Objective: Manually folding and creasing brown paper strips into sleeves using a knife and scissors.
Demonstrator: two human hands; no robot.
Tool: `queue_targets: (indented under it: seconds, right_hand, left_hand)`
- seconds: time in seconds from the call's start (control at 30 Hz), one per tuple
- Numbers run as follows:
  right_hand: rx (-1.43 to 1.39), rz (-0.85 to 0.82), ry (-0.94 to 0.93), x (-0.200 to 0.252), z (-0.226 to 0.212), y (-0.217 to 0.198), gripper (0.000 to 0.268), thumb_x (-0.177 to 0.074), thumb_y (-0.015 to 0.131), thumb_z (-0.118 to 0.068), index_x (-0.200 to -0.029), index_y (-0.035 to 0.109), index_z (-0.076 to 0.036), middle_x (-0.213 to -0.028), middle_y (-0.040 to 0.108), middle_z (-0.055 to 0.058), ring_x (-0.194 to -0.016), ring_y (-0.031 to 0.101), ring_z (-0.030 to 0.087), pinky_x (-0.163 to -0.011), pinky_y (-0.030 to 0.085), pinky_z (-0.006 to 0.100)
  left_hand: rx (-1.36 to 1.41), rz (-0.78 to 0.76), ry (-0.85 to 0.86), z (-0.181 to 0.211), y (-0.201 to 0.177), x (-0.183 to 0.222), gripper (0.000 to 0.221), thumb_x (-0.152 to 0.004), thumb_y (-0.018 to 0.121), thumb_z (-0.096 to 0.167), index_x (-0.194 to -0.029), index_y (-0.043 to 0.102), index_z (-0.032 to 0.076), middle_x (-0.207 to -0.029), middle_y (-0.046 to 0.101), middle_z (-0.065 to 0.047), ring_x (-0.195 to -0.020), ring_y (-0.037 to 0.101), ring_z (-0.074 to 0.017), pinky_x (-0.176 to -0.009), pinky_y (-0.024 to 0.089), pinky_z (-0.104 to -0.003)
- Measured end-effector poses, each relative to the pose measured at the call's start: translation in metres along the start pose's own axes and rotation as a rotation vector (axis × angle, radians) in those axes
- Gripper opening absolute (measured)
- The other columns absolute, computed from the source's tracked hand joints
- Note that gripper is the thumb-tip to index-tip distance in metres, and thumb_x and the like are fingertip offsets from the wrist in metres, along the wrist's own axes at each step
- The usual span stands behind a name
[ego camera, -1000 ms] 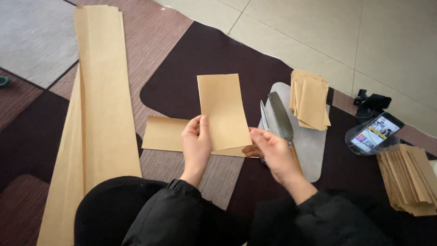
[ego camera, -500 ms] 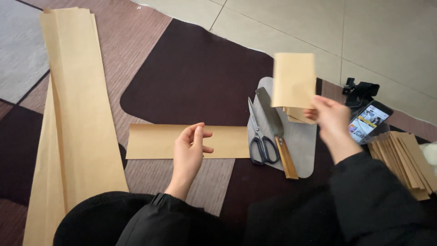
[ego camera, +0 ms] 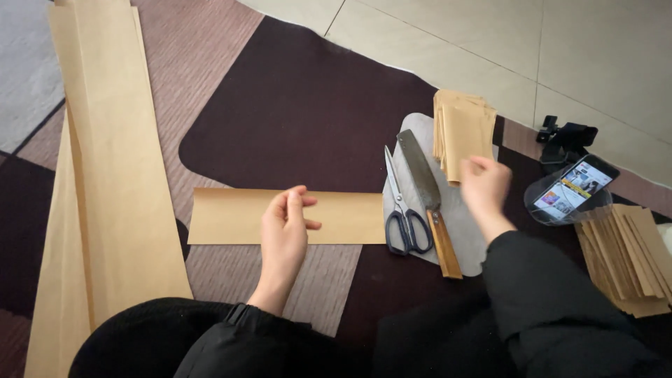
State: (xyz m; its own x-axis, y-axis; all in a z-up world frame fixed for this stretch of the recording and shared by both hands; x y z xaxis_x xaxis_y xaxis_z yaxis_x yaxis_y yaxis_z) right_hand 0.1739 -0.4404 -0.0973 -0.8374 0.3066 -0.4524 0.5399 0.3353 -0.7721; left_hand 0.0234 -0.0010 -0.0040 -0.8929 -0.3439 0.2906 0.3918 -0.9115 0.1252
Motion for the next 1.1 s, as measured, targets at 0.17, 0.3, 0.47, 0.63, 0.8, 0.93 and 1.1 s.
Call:
queue_targets:
  seconds: [0.17,0.3,0.47,0.63,0.8,0.93,1.1]
  right_hand:
    - [-0.223,-0.391,-0.247,0.074,-0.159,-0.001,0.011,-0.098,0.076,-0.031,-0.102,0.083,-0.023,-0.104,0.077,0.0,-0.109,0.071,0.021,-0.098,0.054,0.035]
    - [-0.163,-0.702,-0.395,0.12,-0.226,0.004,0.038,-0.1,0.064,-0.023,-0.134,0.071,-0.008,-0.138,0.068,0.015,-0.129,0.064,0.037,-0.106,0.053,0.046]
    - [0.027,-0.705,-0.446,0.13,-0.225,0.021,0.035,-0.101,0.066,-0.029,-0.133,0.071,-0.017,-0.122,0.071,0.008,-0.115,0.068,0.03,-0.1,0.055,0.041]
    - [0.017,-0.648,-0.494,0.121,-0.241,0.01,0.017,-0.1,0.069,-0.033,-0.101,0.081,-0.021,-0.094,0.076,0.001,-0.097,0.071,0.025,-0.09,0.058,0.037]
    - [-0.385,-0.821,-0.027,0.1,-0.26,-0.027,0.018,-0.095,0.073,-0.027,-0.105,0.083,-0.016,-0.079,0.079,0.006,-0.071,0.069,0.014,-0.065,0.056,0.031]
    - [-0.589,-1.034,0.228,0.102,-0.271,-0.089,0.026,-0.097,0.071,-0.023,-0.112,0.079,-0.003,-0.077,0.077,0.01,-0.063,0.067,0.017,-0.057,0.057,0.027]
    - [-0.607,-1.094,0.432,0.126,-0.241,-0.138,0.034,-0.102,0.069,-0.03,-0.11,0.086,-0.001,-0.078,0.082,0.016,-0.056,0.064,0.017,-0.049,0.053,0.031]
  left_hand:
    - [0.066,0.11,-0.003,0.013,-0.004,0.003,0.035,-0.111,0.044,0.021,-0.127,0.068,0.002,-0.102,0.079,-0.013,-0.061,0.073,-0.0178,-0.05,0.048,-0.021]
    - [0.196,0.183,-0.09,-0.004,-0.006,-0.004,0.032,-0.11,0.044,0.019,-0.13,0.064,0.004,-0.104,0.076,-0.013,-0.058,0.071,-0.0187,-0.045,0.044,-0.019]
    - [0.18,0.171,-0.27,-0.04,0.002,-0.012,0.038,-0.102,0.055,0.023,-0.136,0.06,0.005,-0.111,0.073,-0.011,-0.068,0.074,-0.0202,-0.047,0.046,-0.02]
    - [-0.009,0.179,-0.424,-0.101,0.015,-0.03,0.066,-0.086,0.077,0.035,-0.145,0.054,0.016,-0.133,0.063,-0.009,-0.116,0.069,-0.0271,-0.084,0.057,-0.034]
    - [-0.031,0.605,-0.442,-0.091,-0.002,-0.046,0.099,-0.077,0.088,0.038,-0.152,0.029,0.014,-0.147,0.032,-0.023,-0.146,0.037,-0.0433,-0.122,0.028,-0.051]
    - [0.166,0.389,-0.401,-0.047,-0.027,-0.037,0.124,-0.081,0.088,0.051,-0.163,0.011,-0.001,-0.158,0.029,-0.039,-0.152,0.036,-0.0513,-0.124,0.028,-0.055]
    - [0.384,0.164,-0.288,-0.011,-0.032,-0.017,0.057,-0.097,0.073,0.015,-0.144,0.052,-0.008,-0.122,0.07,-0.035,-0.109,0.072,-0.0475,-0.079,0.06,-0.057]
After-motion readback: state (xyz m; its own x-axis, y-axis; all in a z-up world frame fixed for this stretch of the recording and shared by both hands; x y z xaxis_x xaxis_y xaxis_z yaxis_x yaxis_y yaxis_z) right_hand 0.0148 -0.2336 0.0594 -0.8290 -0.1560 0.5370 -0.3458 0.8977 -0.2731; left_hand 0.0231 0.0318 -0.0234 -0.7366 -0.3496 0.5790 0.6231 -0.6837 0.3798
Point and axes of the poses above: each hand's wrist, its own x-axis away from the middle knuckle, its own y-axis out of the palm, z = x × y, the point moved 2 cm from there along -x, towards the middle knuckle
